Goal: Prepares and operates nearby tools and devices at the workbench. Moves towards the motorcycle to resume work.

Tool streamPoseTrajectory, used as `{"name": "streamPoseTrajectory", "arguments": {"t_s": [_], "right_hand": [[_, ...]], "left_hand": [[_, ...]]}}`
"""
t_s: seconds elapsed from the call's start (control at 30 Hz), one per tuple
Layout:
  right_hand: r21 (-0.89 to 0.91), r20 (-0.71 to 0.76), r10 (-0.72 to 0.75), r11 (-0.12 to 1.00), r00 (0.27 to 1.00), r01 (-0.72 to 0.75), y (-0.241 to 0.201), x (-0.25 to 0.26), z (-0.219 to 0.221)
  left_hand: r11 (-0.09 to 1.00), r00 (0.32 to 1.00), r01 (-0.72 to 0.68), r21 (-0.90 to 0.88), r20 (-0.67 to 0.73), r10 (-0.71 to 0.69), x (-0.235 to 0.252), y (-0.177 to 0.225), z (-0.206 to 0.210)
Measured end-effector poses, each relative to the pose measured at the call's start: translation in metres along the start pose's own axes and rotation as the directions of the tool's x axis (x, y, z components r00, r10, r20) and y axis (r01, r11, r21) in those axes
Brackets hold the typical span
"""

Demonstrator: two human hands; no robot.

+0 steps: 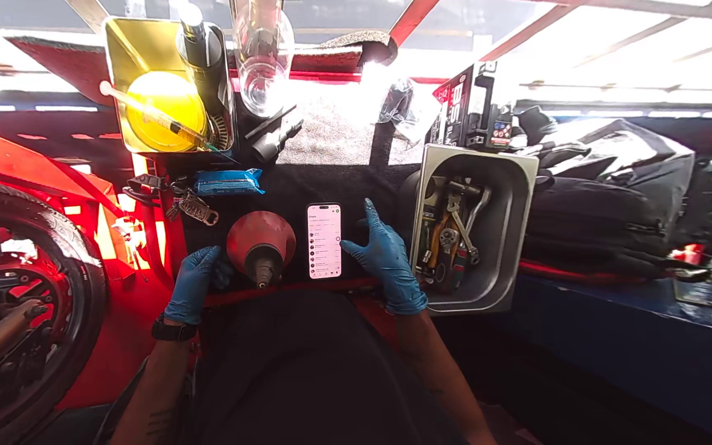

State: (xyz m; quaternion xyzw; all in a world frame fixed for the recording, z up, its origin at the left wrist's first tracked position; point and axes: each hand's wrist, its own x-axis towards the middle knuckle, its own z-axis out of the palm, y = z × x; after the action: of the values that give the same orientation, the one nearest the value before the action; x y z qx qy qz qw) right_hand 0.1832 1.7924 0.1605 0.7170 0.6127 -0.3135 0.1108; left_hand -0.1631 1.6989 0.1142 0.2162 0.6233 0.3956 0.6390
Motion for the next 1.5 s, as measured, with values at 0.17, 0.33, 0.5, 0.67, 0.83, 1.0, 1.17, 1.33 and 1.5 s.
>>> {"name": "streamPoseTrajectory", "arguments": {"t_s": [0.17, 0.33, 0.5, 0.67, 0.83, 1.0, 1.17, 1.33, 1.5], "right_hand": [[0.003, -0.010, -0.008, 1.000, 1.000, 0.008, 0.002, 0.001, 0.002], [-0.017, 0.054, -0.043, 0.999, 0.998, 0.044, 0.001, -0.003, 0.002], [-0.145, 0.073, -0.126, 0.980, 0.989, 0.135, 0.002, -0.024, 0.026], [-0.213, 0.063, -0.115, 0.969, 0.991, 0.126, -0.001, -0.032, 0.038], [-0.241, 0.041, -0.119, 0.962, 0.992, 0.125, -0.002, -0.030, 0.042], [-0.171, 0.017, -0.101, 0.980, 0.995, 0.102, 0.001, -0.028, 0.041], [-0.151, 0.020, -0.116, 0.982, 0.993, 0.118, 0.003, -0.025, 0.037], [-0.116, -0.036, -0.113, 0.987, 0.993, 0.109, 0.006, -0.015, 0.030], [-0.042, -0.108, -0.118, 0.993, 0.987, 0.114, 0.005, -0.009, 0.025]], "left_hand": [[1.000, 1.000, 0.004, -0.001, -0.008, -0.004, -0.001, 0.001, 0.001], [1.000, 1.000, 0.004, 0.005, -0.004, -0.004, 0.000, 0.000, 0.000], [1.000, 1.000, 0.005, 0.016, -0.002, -0.005, -0.001, 0.002, 0.001], [1.000, 1.000, 0.009, 0.022, 0.005, -0.009, -0.002, 0.003, 0.001], [0.999, 0.999, 0.025, 0.027, 0.025, -0.026, -0.001, 0.004, 0.000], [0.999, 0.999, 0.032, 0.011, 0.028, -0.033, -0.001, 0.003, 0.000], [1.000, 0.999, 0.009, 0.021, 0.038, -0.010, -0.001, 0.003, -0.001], [1.000, 1.000, 0.003, 0.010, 0.004, -0.003, -0.002, 0.003, 0.001], [1.000, 1.000, -0.001, 0.008, -0.014, 0.001, -0.005, 0.008, 0.004]]}}
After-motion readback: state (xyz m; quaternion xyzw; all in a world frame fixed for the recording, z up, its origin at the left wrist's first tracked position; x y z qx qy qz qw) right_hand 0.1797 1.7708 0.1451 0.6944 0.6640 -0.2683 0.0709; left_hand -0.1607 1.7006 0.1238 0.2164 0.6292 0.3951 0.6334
